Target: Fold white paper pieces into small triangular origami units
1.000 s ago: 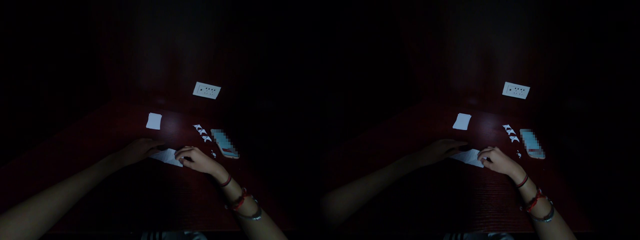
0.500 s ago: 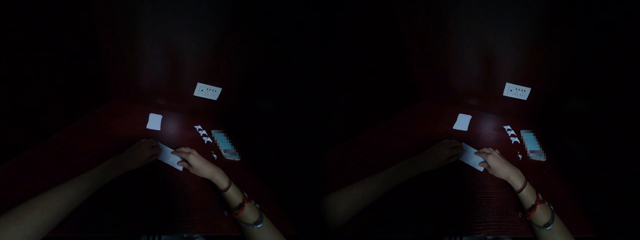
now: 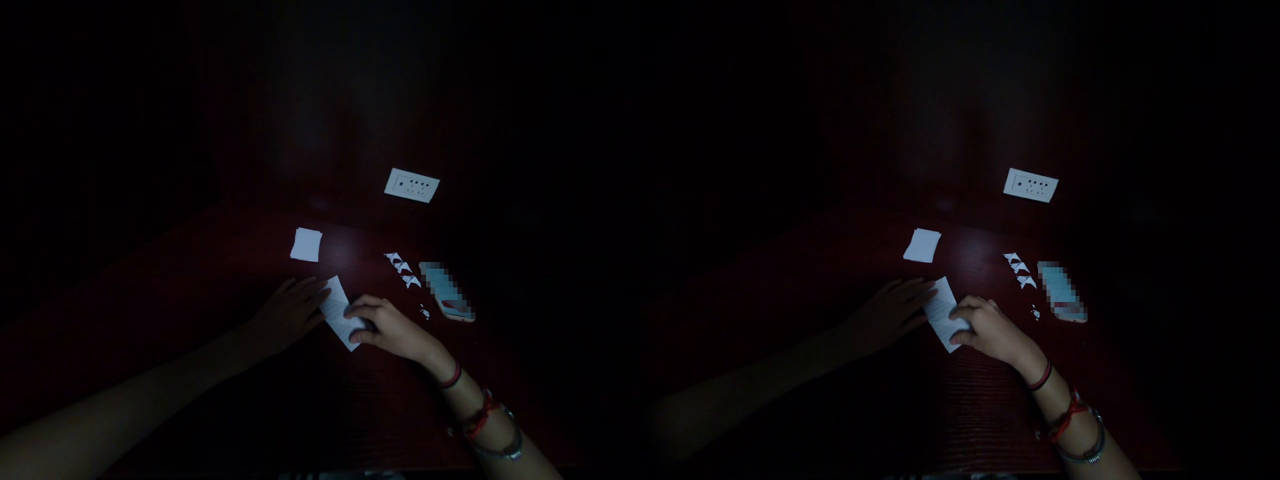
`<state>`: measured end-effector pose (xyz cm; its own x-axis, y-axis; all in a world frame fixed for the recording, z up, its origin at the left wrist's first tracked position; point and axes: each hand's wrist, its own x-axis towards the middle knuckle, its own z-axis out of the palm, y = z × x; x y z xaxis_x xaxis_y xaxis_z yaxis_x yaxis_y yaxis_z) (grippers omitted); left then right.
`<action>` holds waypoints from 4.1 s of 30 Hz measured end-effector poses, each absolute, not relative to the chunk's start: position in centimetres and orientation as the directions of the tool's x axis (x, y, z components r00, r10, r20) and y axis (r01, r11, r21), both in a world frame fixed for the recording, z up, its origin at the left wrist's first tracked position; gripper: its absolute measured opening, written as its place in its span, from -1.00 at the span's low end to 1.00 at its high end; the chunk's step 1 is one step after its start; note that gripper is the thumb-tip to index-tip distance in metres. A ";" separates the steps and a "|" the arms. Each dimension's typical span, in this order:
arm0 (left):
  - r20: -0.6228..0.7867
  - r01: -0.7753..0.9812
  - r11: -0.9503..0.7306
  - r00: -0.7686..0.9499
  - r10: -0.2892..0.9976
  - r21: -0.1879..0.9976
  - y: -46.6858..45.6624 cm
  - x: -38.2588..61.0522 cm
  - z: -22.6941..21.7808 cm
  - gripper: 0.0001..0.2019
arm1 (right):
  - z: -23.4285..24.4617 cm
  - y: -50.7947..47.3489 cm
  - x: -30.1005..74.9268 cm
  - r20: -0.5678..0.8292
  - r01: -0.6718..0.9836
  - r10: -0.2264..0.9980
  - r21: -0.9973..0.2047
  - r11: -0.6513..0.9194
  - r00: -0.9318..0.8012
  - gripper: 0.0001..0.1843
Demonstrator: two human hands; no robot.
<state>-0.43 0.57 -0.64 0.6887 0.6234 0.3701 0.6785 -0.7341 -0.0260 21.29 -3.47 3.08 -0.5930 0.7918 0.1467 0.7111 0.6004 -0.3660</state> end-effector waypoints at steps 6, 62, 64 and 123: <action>0.397 0.810 -0.573 0.488 0.777 0.126 -0.2 -0.3 0.0 -0.49 | 1.7 -1.7 20.5 0.267 0.682 0.913 -0.607 0.408 -0.309 -0.46; 0.377 0.537 -0.707 0.603 0.703 0.460 0.9 1.2 -0.5 -0.36 | 1.5 -2.3 19.2 0.298 0.749 0.867 -0.438 0.497 -0.400 -0.39; 0.374 0.551 -0.707 0.603 0.705 0.444 0.8 1.2 -0.4 -0.39 | 1.7 -2.3 19.1 0.293 0.765 0.864 -0.407 0.500 -0.409 -0.41; 0.407 0.376 -0.624 0.512 0.756 0.685 -0.2 0.7 1.7 -0.56 | 3.5 -3.3 19.6 0.609 0.586 0.767 -0.552 0.593 -0.202 -0.86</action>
<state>0.74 -0.16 1.69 0.5118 0.7564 0.4073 0.3764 -0.6236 0.6852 19.55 -3.33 3.53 -0.2024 0.7672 0.6087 0.5861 0.5928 -0.5523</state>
